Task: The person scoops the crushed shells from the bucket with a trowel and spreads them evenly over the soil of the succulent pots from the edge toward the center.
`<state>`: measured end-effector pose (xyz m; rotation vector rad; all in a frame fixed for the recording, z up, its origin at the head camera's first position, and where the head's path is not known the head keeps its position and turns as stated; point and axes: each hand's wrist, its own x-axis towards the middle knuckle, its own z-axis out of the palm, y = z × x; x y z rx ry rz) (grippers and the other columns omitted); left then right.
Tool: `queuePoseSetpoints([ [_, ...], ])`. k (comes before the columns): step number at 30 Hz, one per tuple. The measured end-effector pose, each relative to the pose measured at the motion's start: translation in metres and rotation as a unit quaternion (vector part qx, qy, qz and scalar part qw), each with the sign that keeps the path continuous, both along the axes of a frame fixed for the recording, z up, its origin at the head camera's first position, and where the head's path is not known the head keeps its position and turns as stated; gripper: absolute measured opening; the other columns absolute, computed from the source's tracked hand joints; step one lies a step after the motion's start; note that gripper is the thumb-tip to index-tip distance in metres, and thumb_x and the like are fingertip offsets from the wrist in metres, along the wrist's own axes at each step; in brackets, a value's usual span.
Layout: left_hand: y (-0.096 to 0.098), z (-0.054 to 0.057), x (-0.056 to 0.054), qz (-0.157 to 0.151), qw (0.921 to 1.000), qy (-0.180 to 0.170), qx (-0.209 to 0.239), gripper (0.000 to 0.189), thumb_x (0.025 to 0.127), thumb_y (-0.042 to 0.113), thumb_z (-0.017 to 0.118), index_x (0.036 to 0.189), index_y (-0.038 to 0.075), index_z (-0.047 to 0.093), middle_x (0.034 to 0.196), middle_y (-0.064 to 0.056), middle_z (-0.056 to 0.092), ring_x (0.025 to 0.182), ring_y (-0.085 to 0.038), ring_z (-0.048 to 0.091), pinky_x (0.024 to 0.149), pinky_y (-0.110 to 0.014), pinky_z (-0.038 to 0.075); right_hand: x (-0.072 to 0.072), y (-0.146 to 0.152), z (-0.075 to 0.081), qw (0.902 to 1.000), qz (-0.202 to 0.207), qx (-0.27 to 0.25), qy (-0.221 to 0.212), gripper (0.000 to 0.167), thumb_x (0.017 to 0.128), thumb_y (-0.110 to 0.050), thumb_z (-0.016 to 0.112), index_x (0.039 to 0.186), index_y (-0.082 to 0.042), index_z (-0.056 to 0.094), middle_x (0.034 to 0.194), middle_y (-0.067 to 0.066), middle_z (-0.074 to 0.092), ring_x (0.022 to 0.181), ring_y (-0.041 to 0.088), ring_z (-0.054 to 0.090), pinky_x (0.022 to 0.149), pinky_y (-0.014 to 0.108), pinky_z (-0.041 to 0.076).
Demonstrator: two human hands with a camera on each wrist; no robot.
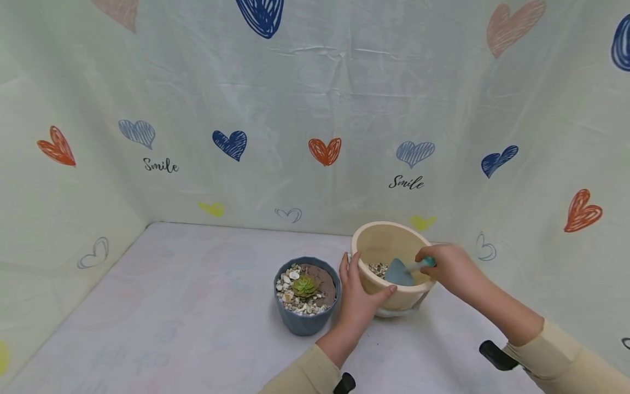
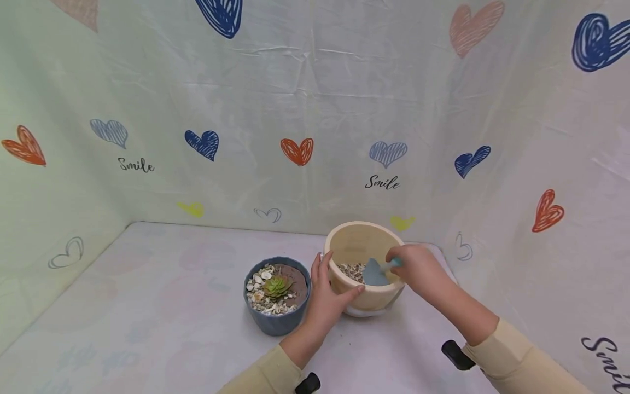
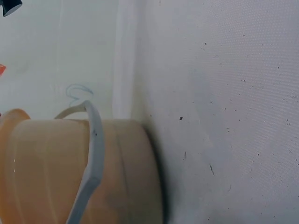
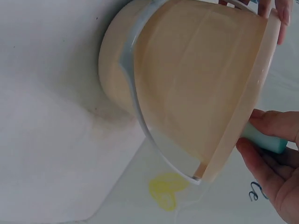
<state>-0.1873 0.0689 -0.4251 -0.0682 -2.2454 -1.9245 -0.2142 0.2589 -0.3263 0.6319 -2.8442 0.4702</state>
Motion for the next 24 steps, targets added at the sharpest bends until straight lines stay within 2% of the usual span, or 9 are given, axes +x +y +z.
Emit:
queuePoseSetpoints([
  [5,-0.001,0.000,-0.002,-0.003,1.0000,-0.004,0.002,0.103,0.071,0.034,0.088,0.153,0.019,0.027,0.159,-0.011,0.009,0.140,-0.040,0.025,0.107,-0.056,0.031,0.005,-0.008,0.002,0.9995,0.029,0.012,-0.008,0.021,0.070,0.006,0.082,0.083,-0.008,0.072,0.084,0.005,0.070,0.075,0.022,0.062,0.065,0.039,0.057],
  [10,-0.002,0.000,-0.001,-0.006,0.9999,-0.007,0.007,0.102,0.072,0.035,0.088,0.153,0.020,0.028,0.159,-0.010,0.009,0.140,-0.039,0.024,0.107,-0.056,0.031,0.006,-0.009,0.003,0.9987,0.032,-0.024,-0.032,0.022,0.071,0.006,0.081,0.081,-0.009,0.070,0.081,0.002,0.067,0.072,0.019,0.057,0.062,0.033,0.055],
  [15,-0.002,-0.001,0.000,-0.001,1.0000,-0.005,0.007,0.102,0.071,0.036,0.088,0.153,0.021,0.029,0.159,-0.010,0.010,0.140,-0.040,0.025,0.107,-0.056,0.031,0.007,-0.008,0.000,0.9956,0.020,-0.075,-0.053,0.021,0.073,0.007,0.079,0.083,-0.008,0.069,0.080,0.001,0.064,0.070,0.018,0.053,0.059,0.027,0.051],
  [20,-0.001,-0.002,-0.001,-0.001,1.0000,-0.003,0.007,0.101,0.071,0.036,0.088,0.152,0.021,0.029,0.159,-0.009,0.010,0.140,-0.039,0.025,0.107,-0.056,0.031,0.012,-0.012,-0.005,0.9892,-0.008,-0.127,-0.073,0.016,0.077,0.004,0.078,0.086,-0.006,0.068,0.082,0.004,0.063,0.071,0.019,0.054,0.058,0.026,0.051],
  [24,-0.001,-0.002,0.000,-0.001,1.0000,0.001,0.007,0.101,0.071,0.036,0.088,0.152,0.020,0.029,0.159,-0.010,0.011,0.140,-0.039,0.026,0.107,-0.056,0.031,0.016,-0.016,-0.007,0.9870,-0.023,-0.142,-0.071,0.014,0.080,0.001,0.077,0.089,-0.005,0.068,0.083,0.005,0.064,0.071,0.019,0.054,0.058,0.025,0.051],
])
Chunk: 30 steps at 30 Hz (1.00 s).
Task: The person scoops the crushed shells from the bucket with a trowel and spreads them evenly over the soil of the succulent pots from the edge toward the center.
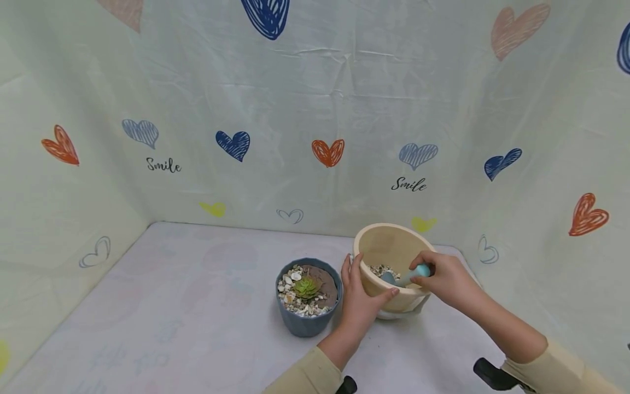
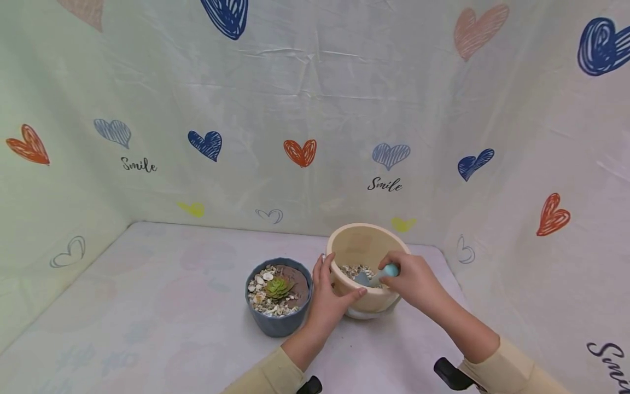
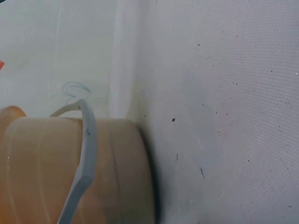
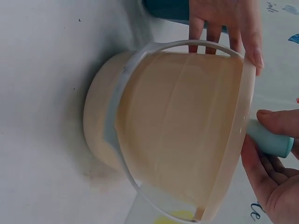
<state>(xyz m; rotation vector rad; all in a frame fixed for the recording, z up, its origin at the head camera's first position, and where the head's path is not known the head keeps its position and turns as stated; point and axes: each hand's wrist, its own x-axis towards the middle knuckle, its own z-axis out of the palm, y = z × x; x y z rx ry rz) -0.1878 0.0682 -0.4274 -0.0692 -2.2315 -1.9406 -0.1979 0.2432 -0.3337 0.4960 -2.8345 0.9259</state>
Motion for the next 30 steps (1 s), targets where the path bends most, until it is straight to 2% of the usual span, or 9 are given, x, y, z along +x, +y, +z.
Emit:
queuePoseSetpoints([
  [13,0.000,-0.001,0.000,0.003,0.9999,0.010,0.001,0.101,0.071,0.036,0.088,0.151,0.019,0.030,0.158,-0.010,0.012,0.139,-0.039,0.026,0.107,-0.056,0.031,0.011,0.002,-0.005,0.9963,-0.042,-0.074,0.012,0.015,0.081,-0.001,0.077,0.093,-0.001,0.067,0.085,0.007,0.065,0.072,0.015,0.060,0.060,0.023,0.052],
  [22,0.002,-0.002,-0.001,0.003,1.0000,0.008,0.002,0.100,0.071,0.036,0.088,0.151,0.019,0.031,0.158,-0.010,0.012,0.139,-0.039,0.026,0.107,-0.057,0.031,0.012,0.002,-0.010,0.9907,-0.066,-0.117,-0.023,0.018,0.085,-0.003,0.073,0.100,0.001,0.065,0.089,0.010,0.065,0.076,0.017,0.065,0.065,0.024,0.055],
  [26,0.002,-0.002,0.000,0.005,0.9999,0.011,0.000,0.100,0.071,0.035,0.088,0.151,0.019,0.031,0.158,-0.010,0.012,0.139,-0.039,0.027,0.106,-0.057,0.031,0.013,0.004,-0.010,0.9887,-0.069,-0.131,-0.024,0.021,0.085,-0.004,0.074,0.103,0.003,0.065,0.092,0.012,0.066,0.077,0.017,0.065,0.065,0.025,0.055],
  [30,0.001,-0.002,0.000,0.007,0.9999,0.015,0.003,0.100,0.070,0.034,0.089,0.151,0.019,0.032,0.158,-0.010,0.013,0.139,-0.038,0.027,0.106,-0.056,0.031,0.014,0.006,-0.008,0.9855,-0.089,-0.141,-0.031,0.023,0.087,-0.008,0.073,0.105,0.003,0.065,0.098,0.015,0.065,0.079,0.017,0.065,0.068,0.024,0.055],
])
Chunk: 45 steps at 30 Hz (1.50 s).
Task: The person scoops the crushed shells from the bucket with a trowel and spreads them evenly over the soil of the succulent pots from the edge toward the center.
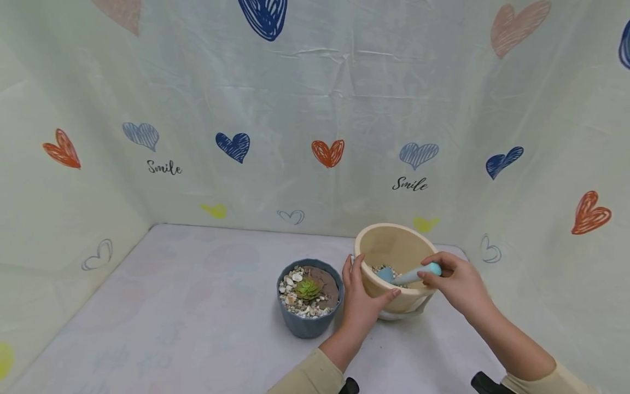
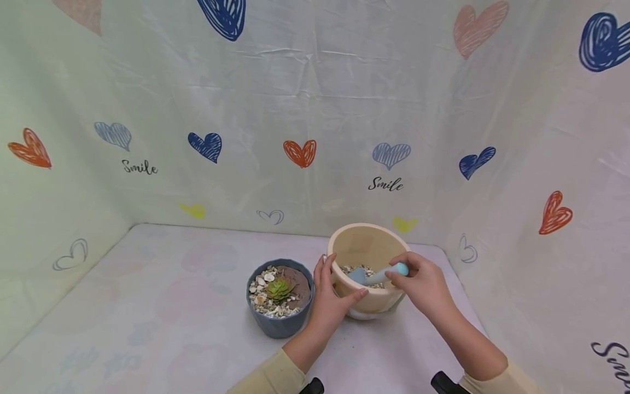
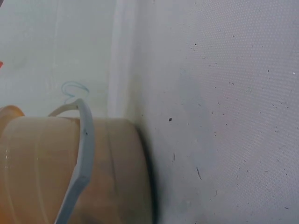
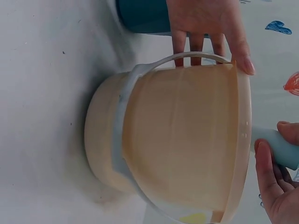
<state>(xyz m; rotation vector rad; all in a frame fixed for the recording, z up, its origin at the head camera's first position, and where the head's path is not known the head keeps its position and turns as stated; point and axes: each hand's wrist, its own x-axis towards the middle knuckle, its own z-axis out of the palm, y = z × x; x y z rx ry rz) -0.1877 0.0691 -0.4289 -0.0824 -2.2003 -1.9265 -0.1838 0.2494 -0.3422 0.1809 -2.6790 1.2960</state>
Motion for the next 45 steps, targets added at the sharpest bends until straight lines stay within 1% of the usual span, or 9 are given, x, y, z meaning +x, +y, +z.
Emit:
queuePoseSetpoints([
  [5,0.000,0.000,0.000,-0.005,1.0000,-0.001,0.006,0.100,0.070,0.032,0.089,0.151,0.018,0.032,0.158,-0.011,0.012,0.139,-0.038,0.026,0.106,-0.057,0.031,0.002,0.005,-0.002,0.9993,-0.030,-0.012,-0.019,0.028,0.090,-0.014,0.071,0.110,0.004,0.063,0.104,0.016,0.064,0.081,0.013,0.065,0.071,0.021,0.053],
  [10,0.000,-0.001,-0.001,-0.005,1.0000,-0.002,0.005,0.100,0.070,0.032,0.089,0.151,0.019,0.031,0.158,-0.012,0.012,0.139,-0.039,0.026,0.106,-0.058,0.030,0.003,0.010,-0.005,0.9979,-0.043,-0.048,-0.011,0.034,0.090,-0.015,0.072,0.112,0.009,0.062,0.097,0.014,0.066,0.075,0.010,0.067,0.070,0.018,0.053],
  [17,-0.001,0.001,0.000,-0.005,1.0000,0.002,0.008,0.100,0.070,0.031,0.089,0.151,0.019,0.032,0.159,-0.011,0.012,0.140,-0.039,0.025,0.107,-0.057,0.030,0.004,0.018,-0.010,0.9936,-0.044,-0.103,-0.014,0.035,0.089,-0.014,0.073,0.112,0.010,0.060,0.091,0.006,0.067,0.073,0.011,0.068,0.071,0.020,0.054],
  [24,-0.001,0.001,0.000,-0.007,0.9999,0.000,0.008,0.101,0.070,0.031,0.089,0.151,0.018,0.031,0.159,-0.010,0.011,0.140,-0.040,0.025,0.106,-0.057,0.030,0.005,0.026,-0.011,0.9895,-0.035,-0.140,0.006,0.033,0.090,-0.010,0.072,0.109,0.013,0.059,0.086,0.006,0.069,0.071,0.012,0.068,0.069,0.025,0.056],
  [28,-0.002,0.002,0.000,-0.006,1.0000,-0.004,0.006,0.101,0.070,0.031,0.089,0.151,0.018,0.031,0.159,-0.010,0.011,0.139,-0.040,0.025,0.107,-0.057,0.030,0.007,0.029,-0.010,0.9857,-0.033,-0.165,0.005,0.030,0.089,-0.007,0.072,0.106,0.014,0.059,0.085,0.008,0.069,0.070,0.013,0.068,0.068,0.025,0.056],
  [33,-0.002,0.002,0.001,-0.006,0.9999,-0.009,0.005,0.101,0.070,0.032,0.089,0.152,0.019,0.031,0.159,-0.010,0.011,0.139,-0.041,0.025,0.107,-0.058,0.030,0.010,0.034,-0.010,0.9856,-0.032,-0.166,0.003,0.027,0.089,-0.011,0.073,0.103,0.009,0.061,0.084,0.007,0.068,0.070,0.015,0.068,0.069,0.025,0.056],
  [39,-0.003,0.002,0.001,-0.007,0.9999,-0.007,0.010,0.101,0.069,0.031,0.090,0.151,0.019,0.032,0.158,-0.011,0.012,0.139,-0.041,0.026,0.106,-0.058,0.031,0.013,0.037,-0.006,0.9860,-0.037,-0.162,0.003,0.028,0.090,-0.013,0.072,0.105,0.007,0.060,0.085,0.003,0.068,0.071,0.016,0.069,0.069,0.024,0.056],
  [43,-0.005,0.004,0.001,-0.015,0.9996,-0.011,0.022,0.101,0.069,0.027,0.090,0.151,0.018,0.033,0.158,-0.012,0.012,0.139,-0.040,0.026,0.106,-0.057,0.031,0.015,0.041,-0.004,0.9849,-0.042,-0.168,-0.002,0.023,0.090,-0.015,0.072,0.104,0.001,0.063,0.085,0.000,0.069,0.071,0.013,0.069,0.069,0.023,0.056],
  [45,-0.005,0.005,0.001,-0.018,0.9993,-0.021,0.024,0.100,0.069,0.027,0.090,0.151,0.019,0.033,0.158,-0.011,0.012,0.140,-0.039,0.025,0.107,-0.056,0.030,0.017,0.043,-0.003,0.9837,-0.043,-0.175,-0.003,0.020,0.089,-0.014,0.073,0.102,-0.002,0.064,0.085,0.000,0.070,0.071,0.013,0.069,0.069,0.023,0.056],
])
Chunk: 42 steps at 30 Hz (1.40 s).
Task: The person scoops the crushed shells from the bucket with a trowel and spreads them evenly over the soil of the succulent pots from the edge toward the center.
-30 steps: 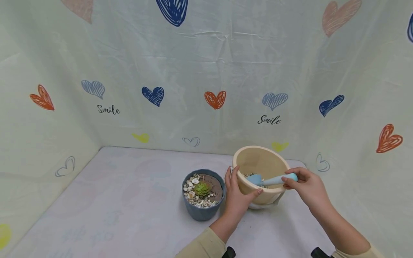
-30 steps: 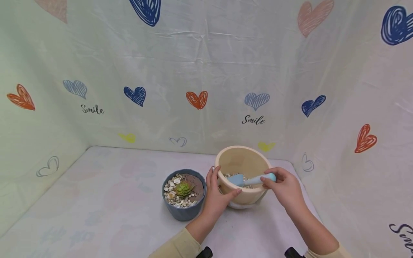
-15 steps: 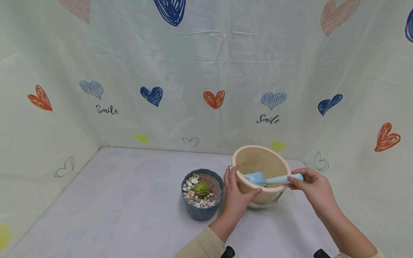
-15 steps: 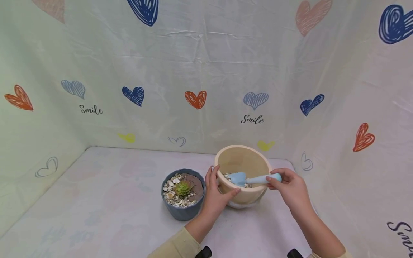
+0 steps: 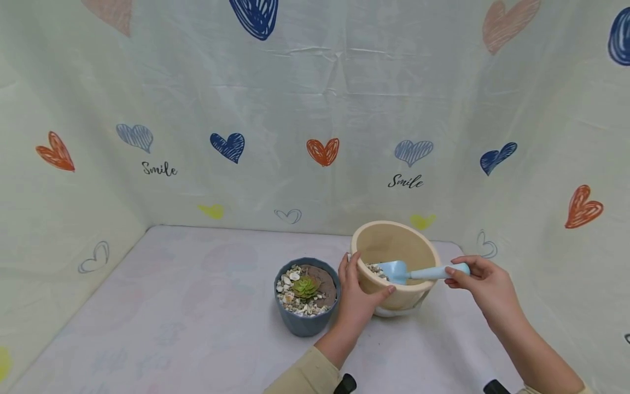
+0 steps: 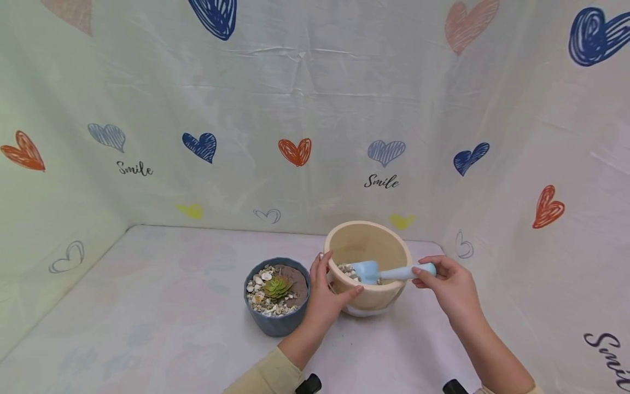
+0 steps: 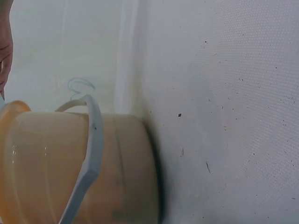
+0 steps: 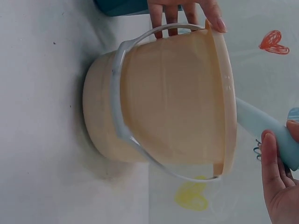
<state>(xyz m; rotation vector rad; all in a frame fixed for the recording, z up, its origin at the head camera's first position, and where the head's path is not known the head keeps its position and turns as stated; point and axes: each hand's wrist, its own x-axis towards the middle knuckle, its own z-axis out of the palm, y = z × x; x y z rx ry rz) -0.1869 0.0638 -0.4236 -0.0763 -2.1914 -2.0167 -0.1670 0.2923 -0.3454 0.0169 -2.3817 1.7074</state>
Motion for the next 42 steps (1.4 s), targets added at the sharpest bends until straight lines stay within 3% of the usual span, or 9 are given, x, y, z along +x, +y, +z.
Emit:
queuePoseSetpoints([
  [8,-0.001,0.006,0.005,0.003,0.9997,-0.021,-0.009,0.097,0.072,0.026,0.088,0.152,0.020,0.032,0.160,-0.012,0.010,0.141,-0.043,0.021,0.106,-0.062,0.027,0.002,0.006,0.005,1.0000,-0.003,0.001,0.008,0.026,0.090,-0.016,0.072,0.106,0.003,0.063,0.085,-0.004,0.070,0.071,0.013,0.069,0.068,0.022,0.055],
  [14,0.000,0.011,0.010,-0.001,0.9994,-0.032,-0.011,0.093,0.075,0.014,0.083,0.152,0.018,0.032,0.161,-0.010,0.007,0.141,-0.042,0.020,0.105,-0.061,0.029,0.002,0.009,0.009,0.9994,0.004,-0.025,0.025,0.015,0.090,-0.012,0.072,0.101,-0.004,0.066,0.085,-0.006,0.071,0.070,0.012,0.070,0.068,0.021,0.055],
  [19,-0.004,0.019,0.017,-0.008,0.9996,-0.015,-0.021,0.090,0.074,0.012,0.080,0.151,0.016,0.033,0.161,-0.010,0.010,0.141,-0.041,0.022,0.104,-0.062,0.030,0.002,0.010,0.016,0.9997,-0.009,0.002,0.025,0.016,0.090,-0.014,0.071,0.103,-0.006,0.065,0.086,-0.008,0.070,0.071,0.010,0.070,0.069,0.019,0.054],
  [24,-0.014,0.030,0.022,-0.037,0.9989,0.013,-0.026,0.087,0.075,0.011,0.078,0.150,0.013,0.034,0.160,-0.013,0.012,0.141,-0.041,0.022,0.105,-0.063,0.028,0.001,0.009,0.021,0.9986,-0.021,0.042,0.025,0.027,0.092,-0.020,0.069,0.110,-0.001,0.061,0.088,-0.010,0.070,0.074,0.010,0.070,0.071,0.015,0.053],
  [28,-0.029,0.037,0.022,-0.059,0.9970,0.021,-0.044,0.085,0.077,0.014,0.080,0.149,0.017,0.035,0.159,-0.011,0.015,0.141,-0.038,0.022,0.105,-0.063,0.028,0.000,0.007,0.024,0.9988,-0.018,0.035,0.029,0.028,0.092,-0.020,0.069,0.111,-0.001,0.059,0.090,-0.010,0.070,0.075,0.010,0.070,0.072,0.014,0.052],
  [34,-0.054,0.046,0.018,-0.069,0.9945,0.019,-0.077,0.083,0.079,0.025,0.082,0.148,0.019,0.038,0.159,-0.012,0.018,0.142,-0.038,0.021,0.106,-0.063,0.026,-0.004,-0.002,0.035,0.9987,0.000,0.025,0.044,0.030,0.092,-0.019,0.069,0.113,0.000,0.059,0.090,-0.008,0.070,0.075,0.011,0.070,0.073,0.015,0.052],
  [42,-0.119,0.050,0.025,-0.089,0.9824,0.026,-0.162,0.082,0.077,0.029,0.084,0.147,0.023,0.041,0.159,-0.002,0.021,0.144,-0.034,0.020,0.104,-0.067,0.027,-0.012,-0.035,0.046,0.9978,0.032,0.009,0.056,0.028,0.092,-0.018,0.069,0.112,0.000,0.059,0.089,-0.006,0.069,0.075,0.011,0.070,0.074,0.021,0.055],
])
